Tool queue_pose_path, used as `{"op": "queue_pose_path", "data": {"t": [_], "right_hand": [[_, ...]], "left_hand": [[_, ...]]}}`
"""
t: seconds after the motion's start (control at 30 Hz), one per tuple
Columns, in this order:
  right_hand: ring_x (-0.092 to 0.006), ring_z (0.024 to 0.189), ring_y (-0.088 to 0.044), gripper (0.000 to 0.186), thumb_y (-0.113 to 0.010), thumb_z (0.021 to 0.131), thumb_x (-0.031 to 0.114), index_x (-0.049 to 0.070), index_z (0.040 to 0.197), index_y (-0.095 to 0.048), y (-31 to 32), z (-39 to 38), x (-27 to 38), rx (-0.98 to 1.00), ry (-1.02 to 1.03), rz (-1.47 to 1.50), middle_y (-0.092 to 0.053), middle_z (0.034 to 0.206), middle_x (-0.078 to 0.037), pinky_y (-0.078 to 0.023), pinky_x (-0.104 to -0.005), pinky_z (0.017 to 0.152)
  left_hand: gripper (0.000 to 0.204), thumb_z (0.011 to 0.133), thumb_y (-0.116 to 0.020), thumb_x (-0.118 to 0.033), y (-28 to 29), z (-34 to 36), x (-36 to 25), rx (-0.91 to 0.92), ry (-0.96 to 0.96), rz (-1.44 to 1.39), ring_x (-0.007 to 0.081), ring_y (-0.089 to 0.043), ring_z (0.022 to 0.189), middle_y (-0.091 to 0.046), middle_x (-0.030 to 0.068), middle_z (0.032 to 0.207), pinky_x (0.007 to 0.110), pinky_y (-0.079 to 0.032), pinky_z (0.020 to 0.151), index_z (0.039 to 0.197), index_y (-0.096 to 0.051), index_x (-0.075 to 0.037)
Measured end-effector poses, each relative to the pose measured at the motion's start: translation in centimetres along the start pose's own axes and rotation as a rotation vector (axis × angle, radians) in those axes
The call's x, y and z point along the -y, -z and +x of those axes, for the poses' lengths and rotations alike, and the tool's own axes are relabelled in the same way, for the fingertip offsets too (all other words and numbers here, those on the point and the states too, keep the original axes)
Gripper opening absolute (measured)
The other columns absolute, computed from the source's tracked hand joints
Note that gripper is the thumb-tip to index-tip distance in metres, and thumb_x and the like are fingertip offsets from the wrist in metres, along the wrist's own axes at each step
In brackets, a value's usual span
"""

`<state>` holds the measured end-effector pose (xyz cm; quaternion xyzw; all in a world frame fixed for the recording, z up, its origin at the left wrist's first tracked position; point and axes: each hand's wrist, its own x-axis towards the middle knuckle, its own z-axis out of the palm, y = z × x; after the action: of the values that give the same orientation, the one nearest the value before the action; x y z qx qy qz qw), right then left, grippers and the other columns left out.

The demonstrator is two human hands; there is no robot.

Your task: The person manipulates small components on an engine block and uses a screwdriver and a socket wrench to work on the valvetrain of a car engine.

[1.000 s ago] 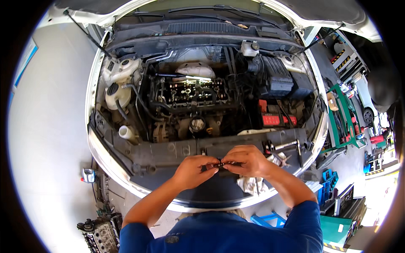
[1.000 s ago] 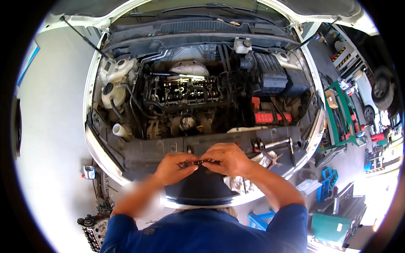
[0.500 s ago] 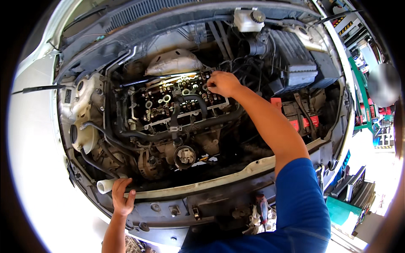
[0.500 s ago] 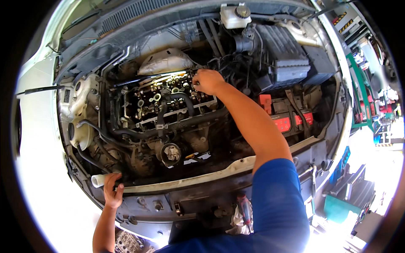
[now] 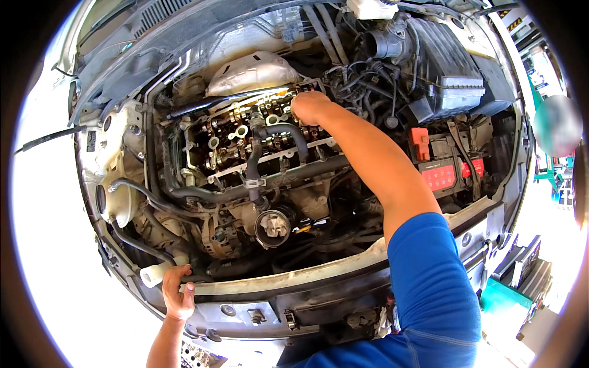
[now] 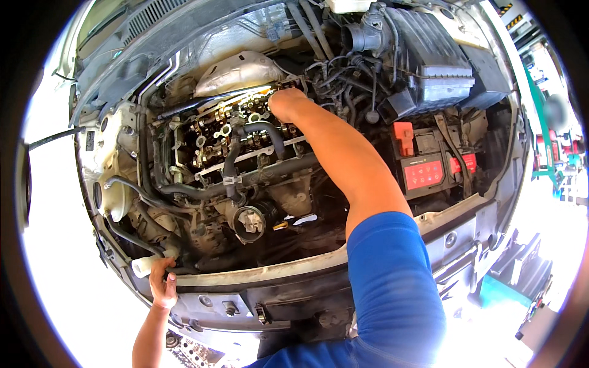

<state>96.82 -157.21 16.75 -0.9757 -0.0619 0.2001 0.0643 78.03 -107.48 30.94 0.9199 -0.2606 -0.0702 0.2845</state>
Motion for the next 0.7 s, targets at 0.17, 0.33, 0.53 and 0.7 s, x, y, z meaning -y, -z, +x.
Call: {"op": "queue_pose_path", "data": {"t": [0.17,0.33,0.53,0.7], "right_hand": [[-0.0287,0.102,-0.066,0.026,-0.071,0.074,0.008,0.008,0.1,-0.073,2.2,0.5,2.5,0.159,-0.205,-0.066,-0.069,0.11,-0.012,-0.053,-0.0387,0.08],[-0.0252,0.092,-0.069,0.024,-0.079,0.067,0.015,0.012,0.09,-0.073,1.6,3.7,1.5,0.22,-0.365,0.0,-0.072,0.096,-0.007,-0.053,-0.0383,0.077],[-0.0302,0.085,-0.07,0.017,-0.075,0.061,0.004,0.007,0.078,-0.074,2.4,3.4,3.6,0.361,-0.178,-0.224,-0.071,0.086,-0.017,-0.055,-0.0458,0.071],[-0.0241,0.088,-0.069,0.023,-0.08,0.071,0.023,0.014,0.091,-0.073,1.7,3.3,2.2,0.379,-0.172,-0.324,-0.072,0.094,-0.006,-0.054,-0.0408,0.075]], "left_hand": [[0.044,0.09,-0.057,-0.039,0.2,-0.3,-0.3,-0.007,0.018,0.007,0.0312,-0.059,0.082,-0.062,0.0156,0.087,0.037,-0.045,0.078,0.101,-0.062,0.003],[0.041,0.088,-0.059,-0.037,-0.1,0.5,-0.2,0.013,0.003,-0.011,0.0314,-0.059,0.08,-0.063,0.0154,0.086,0.038,-0.045,0.077,0.097,-0.063,0.003],[0.031,0.083,-0.062,-0.029,0.4,0.0,-0.3,-0.008,-0.045,0.023,0.0346,-0.059,0.08,-0.064,0.015,0.085,0.039,-0.045,0.075,0.09,-0.064,0.002],[0.033,0.085,-0.061,-0.03,1.0,0.4,-0.3,0.054,-0.032,0.047,0.0354,-0.059,0.083,-0.064,0.017,0.087,0.041,-0.045,0.078,0.09,-0.063,0.002]]}}
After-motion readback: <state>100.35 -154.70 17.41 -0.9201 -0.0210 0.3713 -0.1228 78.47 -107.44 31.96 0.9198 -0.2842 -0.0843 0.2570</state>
